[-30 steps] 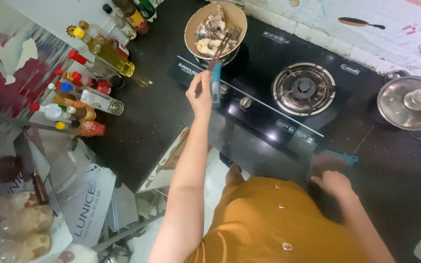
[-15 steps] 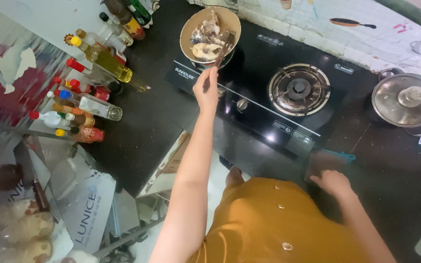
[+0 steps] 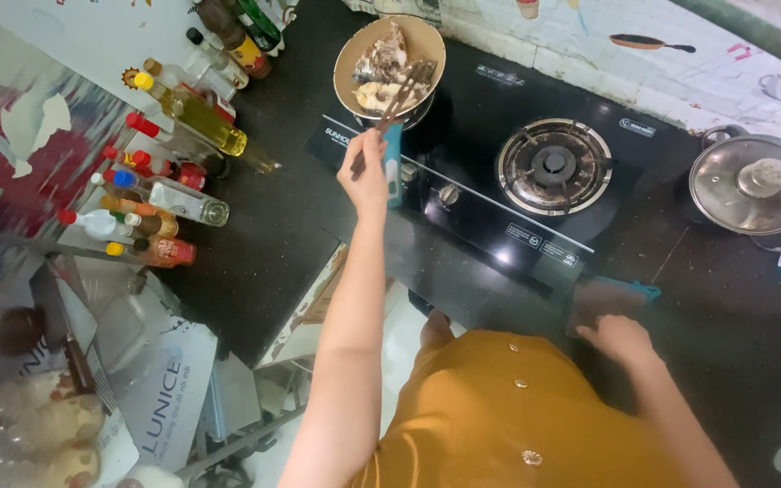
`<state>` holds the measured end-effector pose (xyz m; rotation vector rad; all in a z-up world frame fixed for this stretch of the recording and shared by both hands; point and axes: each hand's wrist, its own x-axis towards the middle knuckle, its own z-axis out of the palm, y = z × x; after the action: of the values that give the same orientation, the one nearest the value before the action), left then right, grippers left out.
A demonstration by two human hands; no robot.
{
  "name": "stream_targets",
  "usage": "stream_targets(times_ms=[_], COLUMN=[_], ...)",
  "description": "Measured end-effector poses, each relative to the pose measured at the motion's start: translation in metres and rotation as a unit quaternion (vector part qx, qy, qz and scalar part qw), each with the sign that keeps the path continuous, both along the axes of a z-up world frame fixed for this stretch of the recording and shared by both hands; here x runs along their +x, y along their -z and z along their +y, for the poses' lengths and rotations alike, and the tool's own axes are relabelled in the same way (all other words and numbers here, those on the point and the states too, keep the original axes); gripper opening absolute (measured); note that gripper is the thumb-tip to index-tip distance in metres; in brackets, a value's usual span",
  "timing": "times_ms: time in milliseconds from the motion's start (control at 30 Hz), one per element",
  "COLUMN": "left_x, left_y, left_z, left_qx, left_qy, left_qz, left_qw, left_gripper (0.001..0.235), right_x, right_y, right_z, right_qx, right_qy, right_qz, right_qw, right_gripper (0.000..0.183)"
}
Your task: The person is frying fish pieces in a pan while wiping down the nearby kitchen wall with a sponge.
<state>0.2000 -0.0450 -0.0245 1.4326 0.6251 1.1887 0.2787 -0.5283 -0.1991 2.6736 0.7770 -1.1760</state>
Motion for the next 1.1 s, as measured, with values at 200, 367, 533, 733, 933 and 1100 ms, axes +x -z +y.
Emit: stream_targets(times_ms=[200,367,533,733,933,1100], left_x=[-0.034,-0.065,-0.083,-0.084,-0.077,-0.073], left_y=[-0.022,-0.036,-0.054,-0.046,-0.034,-0.043], left_z=[-0.009,-0.01,-0.013,-0.008,-0.003,-0.008], left_qx=[-0.015,0.001,0.077,0.051,0.083,0.077], left_qy=[-0.024,-0.053,-0.121,-0.121,-0.101,-0.112], left_qz=[-0.038,-0.027,0.032,0.054,0.108,0.084], left_qw=[0.999,0.998,0.989,0.99,0.985,0.987], left_gripper=[0.026,0.028,0.027,0.026,0.024,0.025], right_x=[-0.001,0.001,-0.001,0.003,-0.001,0.003], right_y=[-0.004,-0.004,-0.006,0.006,0.009,-0.003], right_z=[0.003,0.005,0.005,0.005,-0.002,0.008], right_qx=[0.01,-0.007,0.013,-0.014,0.01,-0.02], right_qy=[0.008,0.007,-0.002,-0.02,-0.02,0.007], right_qz=[-0.003,0.015,-0.012,-0.005,-0.026,0.015], right_qw=[1.0,1.0,1.0,1.0,0.999,1.0], right_gripper=[0.054,0.054,0.054,0.056,0.054,0.053])
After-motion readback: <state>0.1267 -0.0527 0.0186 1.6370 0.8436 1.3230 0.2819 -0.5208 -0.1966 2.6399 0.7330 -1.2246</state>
